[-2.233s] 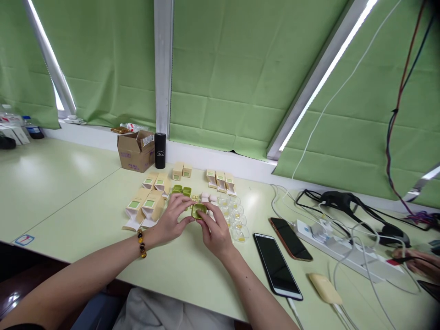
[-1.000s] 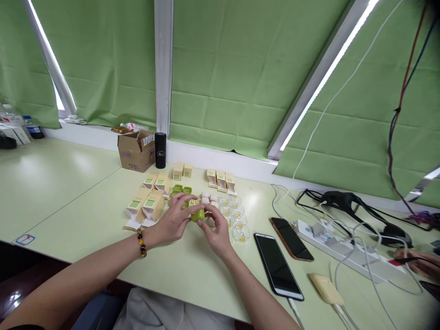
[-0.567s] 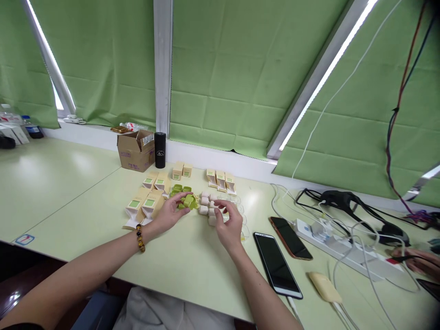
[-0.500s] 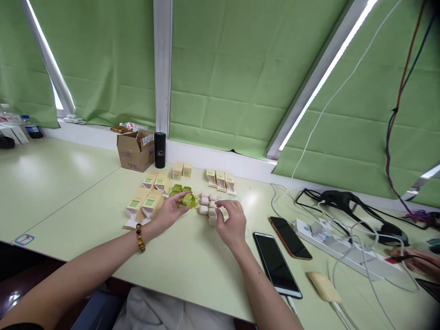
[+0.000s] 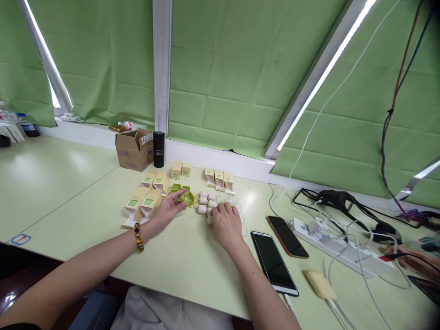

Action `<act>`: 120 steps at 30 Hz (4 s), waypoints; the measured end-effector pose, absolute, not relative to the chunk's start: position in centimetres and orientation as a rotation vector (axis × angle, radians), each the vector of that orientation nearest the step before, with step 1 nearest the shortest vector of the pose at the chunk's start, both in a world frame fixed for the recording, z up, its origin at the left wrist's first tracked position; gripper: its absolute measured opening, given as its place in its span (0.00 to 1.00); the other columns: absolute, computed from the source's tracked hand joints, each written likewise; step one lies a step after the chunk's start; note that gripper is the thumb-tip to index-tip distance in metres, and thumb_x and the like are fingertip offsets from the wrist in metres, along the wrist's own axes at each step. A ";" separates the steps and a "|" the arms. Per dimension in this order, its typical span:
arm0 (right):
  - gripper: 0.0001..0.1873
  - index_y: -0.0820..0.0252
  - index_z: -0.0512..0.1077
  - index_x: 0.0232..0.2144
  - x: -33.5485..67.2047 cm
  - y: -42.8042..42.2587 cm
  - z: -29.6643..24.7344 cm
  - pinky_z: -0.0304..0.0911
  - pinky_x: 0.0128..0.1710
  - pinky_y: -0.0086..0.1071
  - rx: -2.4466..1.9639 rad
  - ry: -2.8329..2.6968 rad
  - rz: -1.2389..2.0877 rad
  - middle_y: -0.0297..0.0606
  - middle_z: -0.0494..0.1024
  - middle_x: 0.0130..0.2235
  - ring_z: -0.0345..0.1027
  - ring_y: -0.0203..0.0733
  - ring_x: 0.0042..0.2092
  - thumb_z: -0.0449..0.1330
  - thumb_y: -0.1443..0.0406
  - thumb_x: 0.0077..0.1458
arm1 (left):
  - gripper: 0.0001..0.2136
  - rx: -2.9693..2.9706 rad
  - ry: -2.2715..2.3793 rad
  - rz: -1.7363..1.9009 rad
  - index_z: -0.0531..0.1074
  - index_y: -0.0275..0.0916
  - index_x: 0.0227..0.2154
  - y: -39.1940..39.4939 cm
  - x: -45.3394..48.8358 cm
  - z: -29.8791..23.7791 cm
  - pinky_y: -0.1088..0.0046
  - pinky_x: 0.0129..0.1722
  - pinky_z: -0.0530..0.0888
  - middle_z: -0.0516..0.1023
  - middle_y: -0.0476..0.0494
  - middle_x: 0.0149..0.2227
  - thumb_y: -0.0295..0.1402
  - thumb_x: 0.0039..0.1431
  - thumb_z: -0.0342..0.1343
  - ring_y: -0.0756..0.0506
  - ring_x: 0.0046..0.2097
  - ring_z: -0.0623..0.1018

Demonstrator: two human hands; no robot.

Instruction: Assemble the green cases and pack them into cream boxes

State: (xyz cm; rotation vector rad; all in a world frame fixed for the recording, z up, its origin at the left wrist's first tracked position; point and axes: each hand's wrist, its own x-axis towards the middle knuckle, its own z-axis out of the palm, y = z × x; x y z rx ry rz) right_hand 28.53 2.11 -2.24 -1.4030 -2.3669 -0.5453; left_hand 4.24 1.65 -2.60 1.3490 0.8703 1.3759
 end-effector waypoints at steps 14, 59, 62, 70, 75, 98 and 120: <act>0.21 0.53 0.78 0.47 26.6 1.9 -2.0 0.68 0.42 0.38 -0.585 -1.298 1.301 0.40 0.81 0.46 0.72 0.44 0.42 0.71 0.53 0.54 | 0.32 1.373 0.861 1.404 0.71 0.39 0.64 1.3 4.3 -2.2 0.62 0.56 0.74 0.77 0.34 0.59 0.46 0.61 0.68 0.39 0.57 0.77; 0.19 0.55 0.83 0.43 24.6 1.4 -3.2 0.75 0.42 0.42 -0.801 -1.302 1.189 0.37 0.83 0.34 0.76 0.45 0.35 0.74 0.52 0.51 | 0.23 1.777 1.170 1.369 0.80 0.44 0.53 1.0 4.8 -3.1 0.61 0.53 0.76 0.76 0.39 0.48 0.50 0.60 0.67 0.39 0.50 0.77; 0.19 0.54 0.83 0.43 24.6 1.4 -3.2 0.76 0.43 0.43 -0.816 -1.313 1.188 0.37 0.84 0.35 0.76 0.45 0.35 0.74 0.52 0.51 | 0.23 1.770 1.167 1.362 0.80 0.45 0.53 0.7 5.0 -2.9 0.60 0.53 0.75 0.75 0.39 0.48 0.51 0.59 0.68 0.39 0.51 0.76; 0.20 0.55 0.84 0.42 24.5 1.4 -3.4 0.76 0.41 0.42 -0.805 -1.320 1.207 0.39 0.85 0.36 0.77 0.45 0.35 0.74 0.52 0.51 | 0.24 1.781 1.149 1.326 0.80 0.45 0.53 0.5 5.0 -2.6 0.59 0.54 0.76 0.72 0.39 0.49 0.51 0.58 0.69 0.39 0.52 0.76; 0.19 0.55 0.84 0.42 24.5 1.4 -3.3 0.77 0.42 0.43 -0.790 -1.324 1.200 0.39 0.86 0.37 0.78 0.46 0.35 0.74 0.51 0.52 | 0.22 1.827 1.173 1.356 0.80 0.44 0.52 0.4 4.9 -2.6 0.59 0.55 0.75 0.73 0.39 0.49 0.49 0.58 0.69 0.39 0.53 0.76; 0.23 0.52 0.70 0.44 23.3 0.9 -3.8 0.78 0.39 0.40 -0.706 -1.222 1.308 0.33 0.82 0.34 0.80 0.44 0.36 0.74 0.53 0.52 | 0.25 2.169 1.207 1.323 0.65 0.45 0.66 -1.1 5.8 -2.7 0.50 0.65 0.71 0.73 0.35 0.62 0.41 0.69 0.59 0.35 0.64 0.72; 0.18 0.50 0.74 0.57 25.2 0.6 -4.2 0.79 0.41 0.41 -0.741 -1.926 0.180 0.46 0.79 0.57 0.77 0.52 0.53 0.62 0.65 0.65 | 0.22 1.510 0.752 1.143 0.77 0.36 0.50 0.3 6.2 -3.1 0.65 0.50 0.76 0.81 0.38 0.47 0.51 0.66 0.61 0.41 0.50 0.78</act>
